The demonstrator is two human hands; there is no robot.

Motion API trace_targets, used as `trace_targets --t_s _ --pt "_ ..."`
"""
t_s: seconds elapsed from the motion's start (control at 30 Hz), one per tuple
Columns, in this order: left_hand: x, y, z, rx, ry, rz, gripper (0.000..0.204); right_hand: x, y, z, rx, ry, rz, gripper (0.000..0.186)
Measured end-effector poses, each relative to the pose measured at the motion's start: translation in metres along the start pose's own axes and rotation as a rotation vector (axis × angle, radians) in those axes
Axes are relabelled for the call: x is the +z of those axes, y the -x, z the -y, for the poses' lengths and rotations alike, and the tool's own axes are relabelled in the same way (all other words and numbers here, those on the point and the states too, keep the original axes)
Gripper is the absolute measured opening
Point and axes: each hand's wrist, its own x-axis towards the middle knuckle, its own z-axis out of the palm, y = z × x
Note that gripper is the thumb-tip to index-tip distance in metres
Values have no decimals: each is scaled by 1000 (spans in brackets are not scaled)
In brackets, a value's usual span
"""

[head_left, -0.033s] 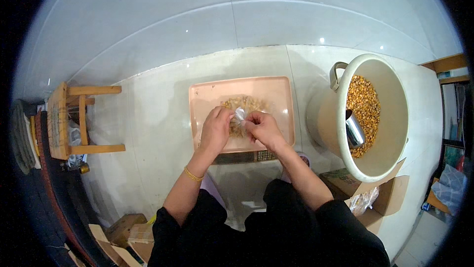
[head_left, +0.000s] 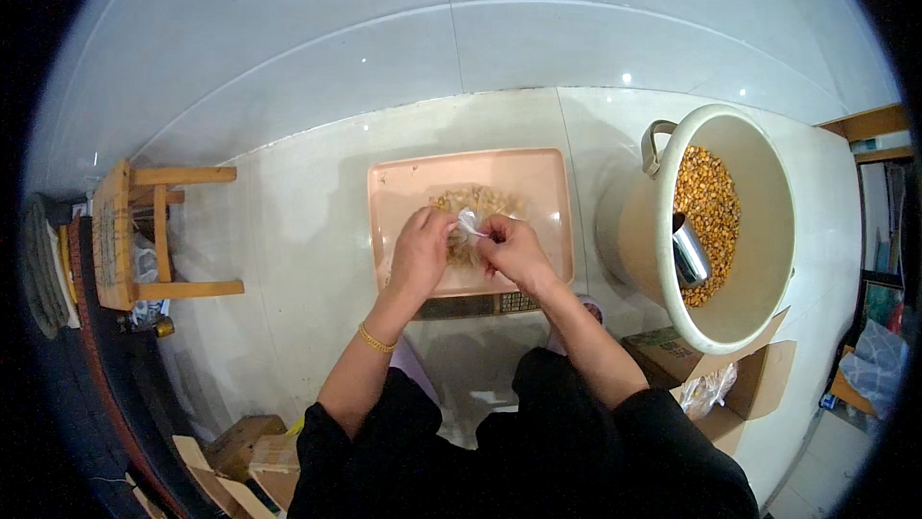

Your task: The person scoops corn kernels from a bucket into plastic bags using a metal cup, weighs each bag on an electronic scale, and seals the bags with white ties.

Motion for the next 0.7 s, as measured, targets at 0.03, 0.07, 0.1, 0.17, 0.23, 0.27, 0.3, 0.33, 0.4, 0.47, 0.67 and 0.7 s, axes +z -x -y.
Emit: trace_targets --t_s 0.03,0.07,0.1,0.17,0.23,0.27,0.3,0.33,0.4,0.47,0.67,0.7 --pt "1 0 -1 -7 -1 6 11 1 -1 -3 -14 -42 -16 6" --pt "3 1 -2 -14 -2 12 12 2 -2 -8 -28 -84 -32 7" --pt "4 2 -2 -21 -1 18 12 3 -2 -10 -41 -125 -50 7" --pt "4 3 -4 -3 -11 -3 12 2 -1 -12 -37 -198 -57 7" --pt "4 4 -5 -1 -29 -24 12 2 1 -11 -31 -250 -64 8" --pt "4 4 -4 -7 -42 -33 12 2 3 -9 -27 -267 -68 9" --pt "4 3 -3 -10 -54 -41 12 2 3 -8 -25 -285 -75 10" --pt "4 3 -2 -17 -62 -52 12 1 2 -8 -8 -273 -84 12" --pt "2 1 -2 -32 -78 -74 11 -1 1 -9 25 -250 -102 16" --pt "1 1 2 -49 -106 -69 11 -2 1 -9 25 -262 -83 21" --pt "-5 -1 9 -114 -233 -35 15 -4 2 -10 2 -252 -73 21" --pt "-6 -1 8 -122 -265 -3 18 -5 3 -11 -5 -242 -88 20"
